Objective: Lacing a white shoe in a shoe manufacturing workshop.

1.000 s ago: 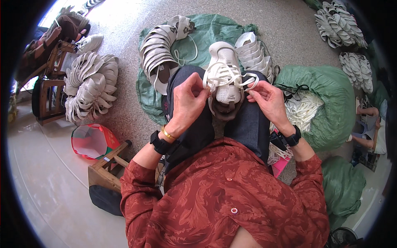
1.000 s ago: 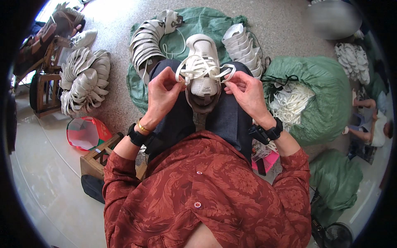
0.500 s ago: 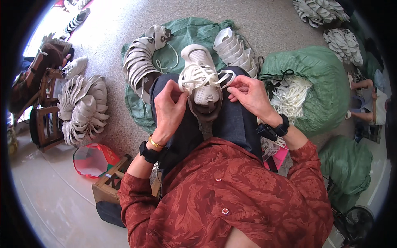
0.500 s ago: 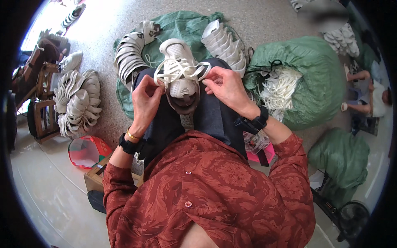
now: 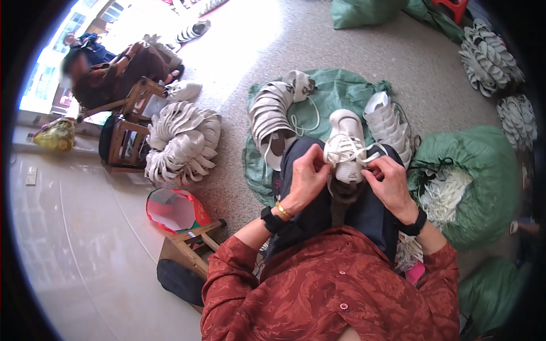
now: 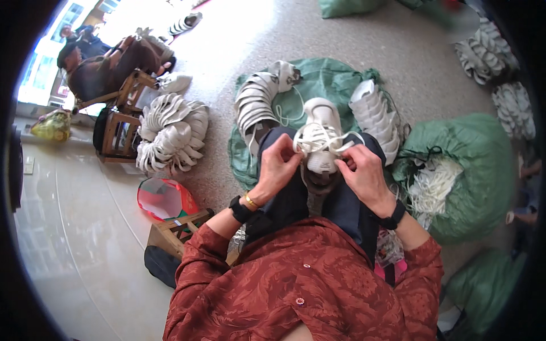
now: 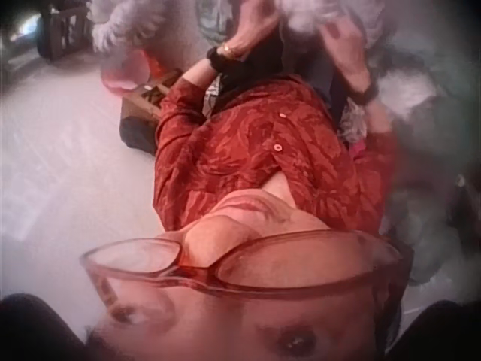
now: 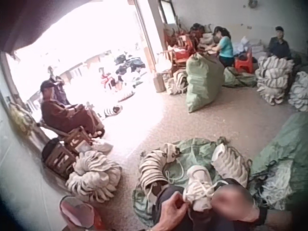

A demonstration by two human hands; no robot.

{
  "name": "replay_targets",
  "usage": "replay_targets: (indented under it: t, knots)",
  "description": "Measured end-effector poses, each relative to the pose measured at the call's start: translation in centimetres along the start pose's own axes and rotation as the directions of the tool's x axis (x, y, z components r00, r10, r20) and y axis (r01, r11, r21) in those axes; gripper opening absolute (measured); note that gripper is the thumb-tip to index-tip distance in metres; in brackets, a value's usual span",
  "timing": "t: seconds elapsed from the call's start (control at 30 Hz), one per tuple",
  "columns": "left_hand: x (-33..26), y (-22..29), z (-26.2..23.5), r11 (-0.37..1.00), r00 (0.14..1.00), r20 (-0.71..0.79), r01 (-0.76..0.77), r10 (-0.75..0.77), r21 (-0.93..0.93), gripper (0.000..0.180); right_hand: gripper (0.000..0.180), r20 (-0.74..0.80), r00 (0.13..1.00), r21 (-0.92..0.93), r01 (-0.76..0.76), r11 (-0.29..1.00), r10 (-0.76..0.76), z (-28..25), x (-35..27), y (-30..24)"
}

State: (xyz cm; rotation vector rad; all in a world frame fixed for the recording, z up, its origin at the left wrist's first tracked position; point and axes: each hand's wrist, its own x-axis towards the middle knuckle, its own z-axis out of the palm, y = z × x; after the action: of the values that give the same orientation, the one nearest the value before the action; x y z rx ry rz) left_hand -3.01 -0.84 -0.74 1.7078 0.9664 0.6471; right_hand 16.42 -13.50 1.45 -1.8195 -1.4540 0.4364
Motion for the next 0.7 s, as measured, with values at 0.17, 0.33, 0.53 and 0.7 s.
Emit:
replay_targets:
  t: [0.17, 0.33, 0.53, 0.7]
  knots:
    - [-0.1, -0.1, -0.3, 0.998, 1.000, -0.008, -0.006, 0.007, 0.068, 0.017, 0.018, -0.012, 0.997, 0.069, -0.079, 0.995, 0.080, 0.6, 0.3, 0.0]
    - [0.1, -0.5, -0.4, 0.998, 1.000, 0.006, -0.013, 0.013, 0.067, 0.017, 0.016, 0.008, 0.995, -0.149, 0.104, 0.983, -0.104, 0.7, 0.3, -0.3]
    - [-0.1, 0.1, 0.1, 0.998, 0.998, 0.001, -0.064, 0.064, 0.024, 0.019, 0.008, 0.173, 0.971, -0.396, 0.223, 0.891, -0.166, 0.9, 0.4, -0.8]
    - [-0.4, 0.6, -0.2, 0.980, 0.983, -0.026, -0.178, 0.181, 0.084, 0.020, 0.008, 0.149, 0.952, -0.431, 0.307, 0.848, -0.269, 0.2, 1.5, -1.9]
